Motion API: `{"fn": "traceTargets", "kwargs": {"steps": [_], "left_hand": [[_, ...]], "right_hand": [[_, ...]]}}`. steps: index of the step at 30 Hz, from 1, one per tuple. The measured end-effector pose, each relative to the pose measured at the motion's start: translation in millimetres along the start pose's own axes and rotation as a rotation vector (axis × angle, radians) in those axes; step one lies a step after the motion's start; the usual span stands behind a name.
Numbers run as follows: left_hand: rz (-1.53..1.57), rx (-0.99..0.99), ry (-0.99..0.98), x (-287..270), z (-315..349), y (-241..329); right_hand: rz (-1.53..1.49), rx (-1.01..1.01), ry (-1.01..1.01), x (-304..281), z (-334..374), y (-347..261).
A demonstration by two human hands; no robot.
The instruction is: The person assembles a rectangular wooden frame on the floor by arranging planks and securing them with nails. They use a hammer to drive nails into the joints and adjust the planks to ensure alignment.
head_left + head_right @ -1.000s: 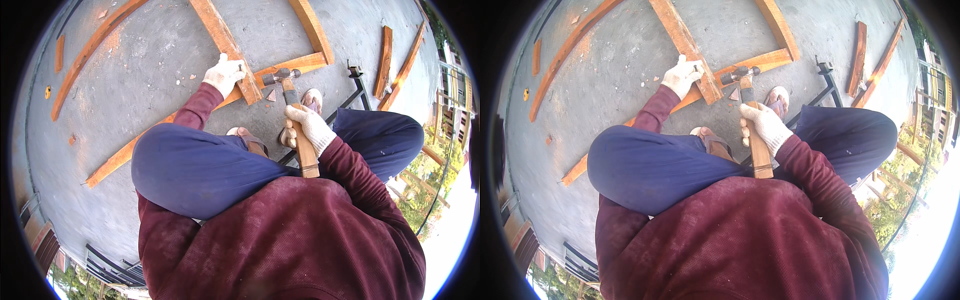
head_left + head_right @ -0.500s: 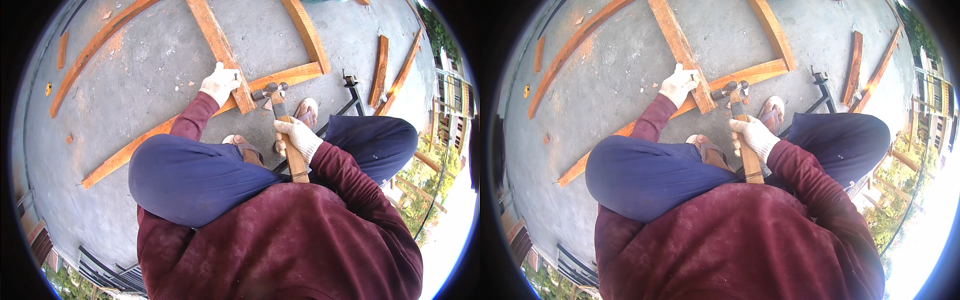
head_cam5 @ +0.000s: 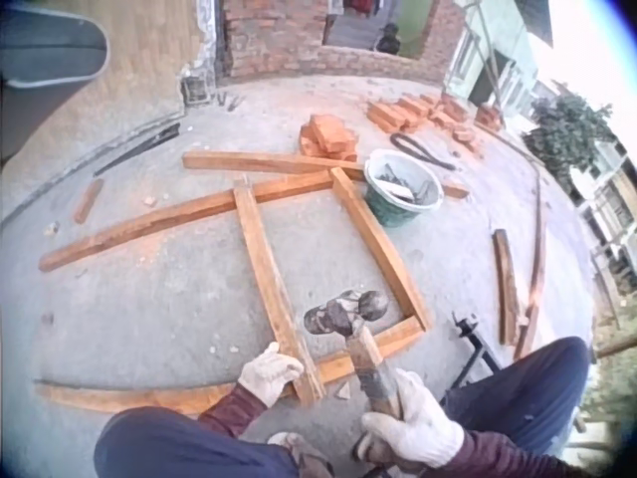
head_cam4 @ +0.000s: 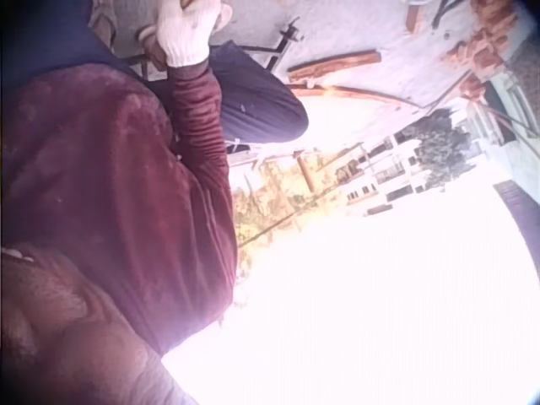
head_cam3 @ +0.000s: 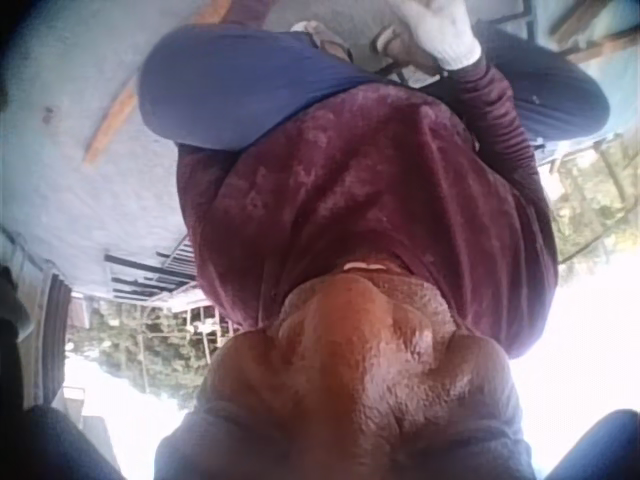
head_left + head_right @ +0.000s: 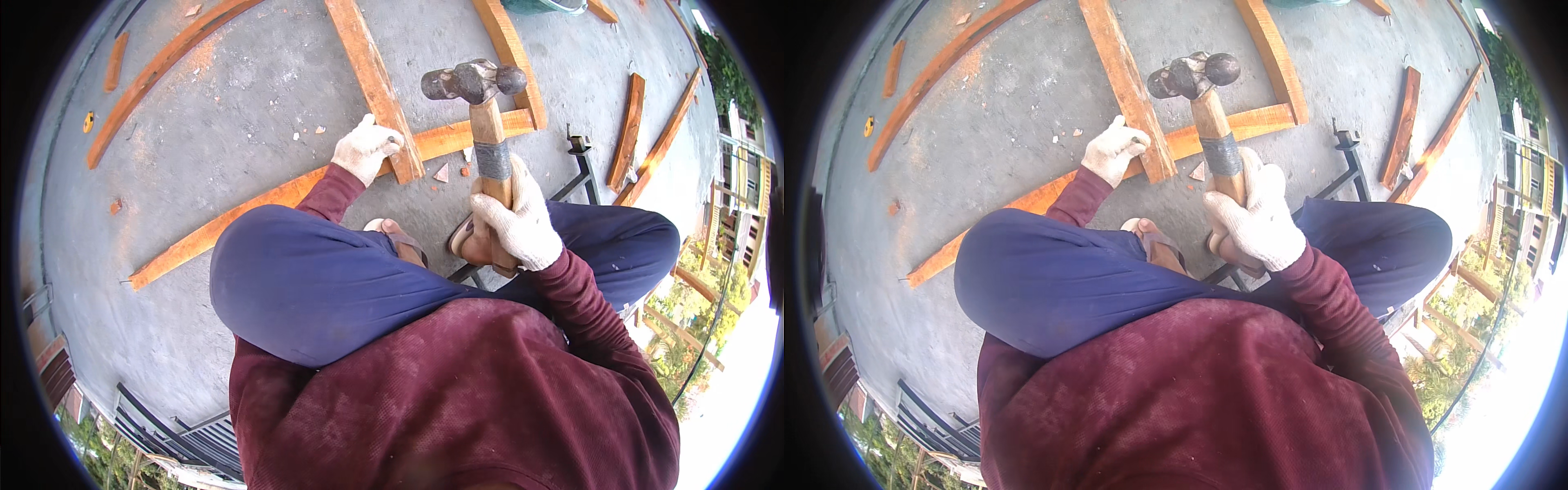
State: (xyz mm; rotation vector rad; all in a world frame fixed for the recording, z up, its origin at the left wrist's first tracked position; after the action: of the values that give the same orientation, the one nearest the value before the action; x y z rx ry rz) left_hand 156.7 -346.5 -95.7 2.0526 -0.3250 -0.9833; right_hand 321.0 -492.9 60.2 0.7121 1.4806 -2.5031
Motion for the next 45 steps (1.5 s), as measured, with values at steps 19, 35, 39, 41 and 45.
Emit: {"fn": "traceTargets", "kwargs": {"steps": [19, 35, 39, 41, 45], "left_hand": [[-0.248, 0.158, 0.022, 5.4, -10.2, 14.7], [-0.265, 0.238, 0.019, 16.5, -6.7, 13.5], [-0.315, 0.194, -0.106, 22.3, -7.9, 7.9], [-0.433, 0.171, -0.242, 26.9, -11.2, 3.3], [-0.011, 0.102, 0.032, -6.8, -18.5, 16.8]], "right_hand": [[0.376, -0.104, -0.02, 15.6, 13.3, -17.9], [0.374, -0.195, 0.047, 13.4, 20.9, -15.9], [0.275, -0.136, 0.032, 19.5, 21.4, -14.4], [0.446, -0.079, -0.066, 33.8, 4.0, 13.6], [0.382, -0.066, -0.017, 12.0, 8.1, 2.2]]}}
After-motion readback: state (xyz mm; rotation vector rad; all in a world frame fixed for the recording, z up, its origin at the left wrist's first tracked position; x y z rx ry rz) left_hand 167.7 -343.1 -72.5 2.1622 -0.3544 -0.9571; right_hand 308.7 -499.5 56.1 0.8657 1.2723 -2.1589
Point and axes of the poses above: each hand's wrist, its own z-axis away from the middle knuckle, its own x-axis out of the palm, y = z × x, the point moved 10 cm from there along -z, towards the middle knuckle, and after that the axes turned 13 degrees about x, right-handed, at the moved point
